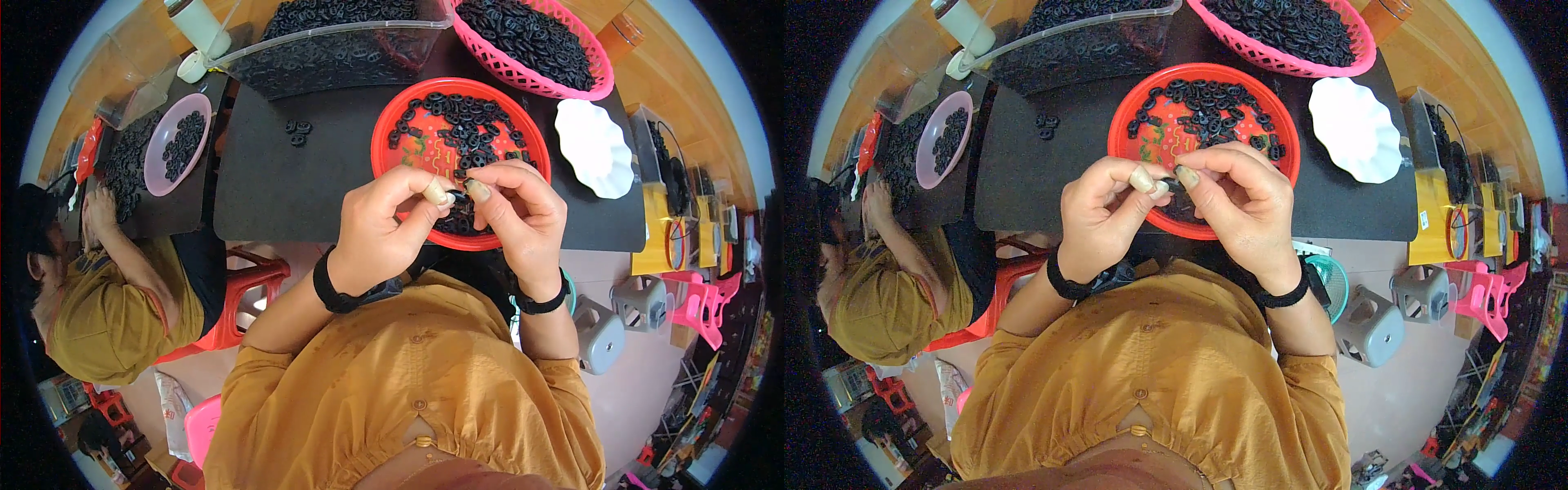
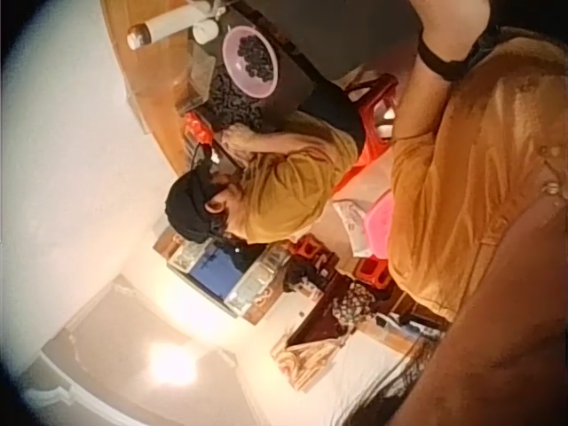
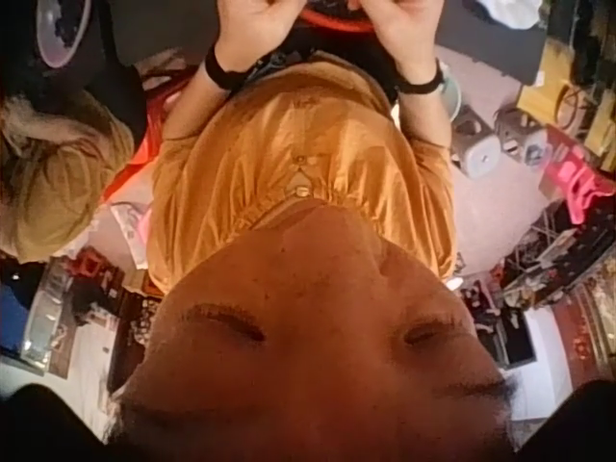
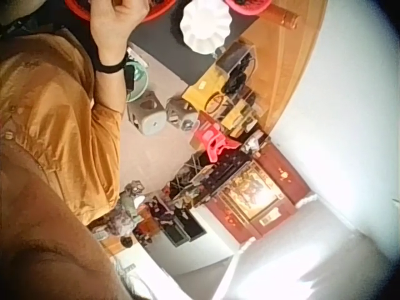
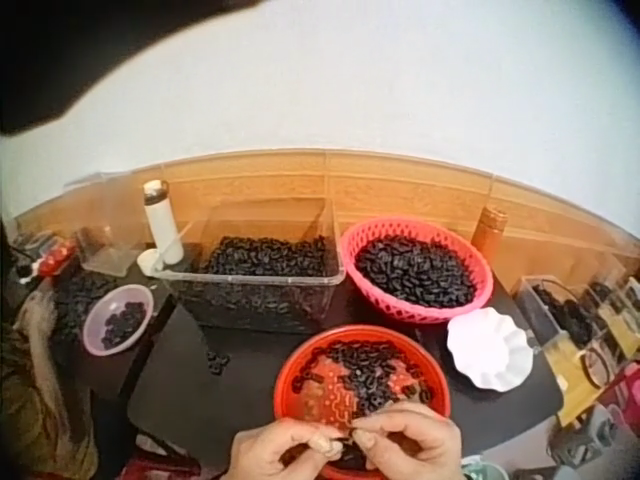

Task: The person assembles plastic cord locks by hand, picking up housings, buttons, and springs from a tray and fitting the components together.

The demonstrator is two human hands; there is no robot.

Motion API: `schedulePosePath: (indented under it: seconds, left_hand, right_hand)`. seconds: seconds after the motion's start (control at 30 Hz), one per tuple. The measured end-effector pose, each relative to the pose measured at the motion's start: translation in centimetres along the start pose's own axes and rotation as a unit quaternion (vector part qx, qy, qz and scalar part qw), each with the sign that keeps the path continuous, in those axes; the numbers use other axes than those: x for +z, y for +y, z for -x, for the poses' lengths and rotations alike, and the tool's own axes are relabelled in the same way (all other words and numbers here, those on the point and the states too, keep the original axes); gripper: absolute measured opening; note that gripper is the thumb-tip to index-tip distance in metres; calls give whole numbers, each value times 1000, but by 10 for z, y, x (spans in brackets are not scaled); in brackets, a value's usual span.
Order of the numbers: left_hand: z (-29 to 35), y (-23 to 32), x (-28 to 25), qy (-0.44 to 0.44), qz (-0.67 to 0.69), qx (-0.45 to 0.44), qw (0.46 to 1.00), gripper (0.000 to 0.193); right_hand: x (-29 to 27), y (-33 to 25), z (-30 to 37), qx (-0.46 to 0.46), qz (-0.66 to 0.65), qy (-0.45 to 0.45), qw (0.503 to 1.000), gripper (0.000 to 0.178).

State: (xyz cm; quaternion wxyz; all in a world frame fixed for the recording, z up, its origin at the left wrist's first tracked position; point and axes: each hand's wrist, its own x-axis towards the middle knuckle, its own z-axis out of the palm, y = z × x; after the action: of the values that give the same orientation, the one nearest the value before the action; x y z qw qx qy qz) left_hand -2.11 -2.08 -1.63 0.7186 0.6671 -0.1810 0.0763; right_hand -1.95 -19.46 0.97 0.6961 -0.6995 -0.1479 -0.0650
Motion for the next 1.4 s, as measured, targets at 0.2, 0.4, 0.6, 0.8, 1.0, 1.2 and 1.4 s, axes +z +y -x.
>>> schedulePosePath:
  seconds: [0.2, 0.4, 0.6, 0.8, 1.0, 1.2, 1.4]
  left_hand:
    - [0, -1, -1, -1, 11, -3, 1000, 10]
    - [1, -3, 0, 10, 32, -11, 999, 11]
    - [1, 0, 2, 17, 76, -49, 996, 11]
    - [-2, 1, 0, 25, 147, -83, 985, 12]
    - [-5, 6, -7, -20, 163, -106, 981, 12]
    - [-7, 11, -6, -23, 133, -123, 983, 14]
    - [-7, 4, -4, -32, 123, -115, 985, 18]
  right_hand:
    - [2, 3, 1, -9, 22, -4, 1000, 15]
    - [0, 5, 1, -10, 65, -18, 998, 16]
    - [2, 6, 1, -1, 39, -16, 999, 16]
    - [2, 13, 4, -92, 151, -20, 984, 27]
    - [2, 11, 6, -180, 260, -26, 948, 37]
    - [5, 15, 9, -195, 285, -13, 938, 32]
    - [5, 21, 10, -267, 324, -20, 907, 28]
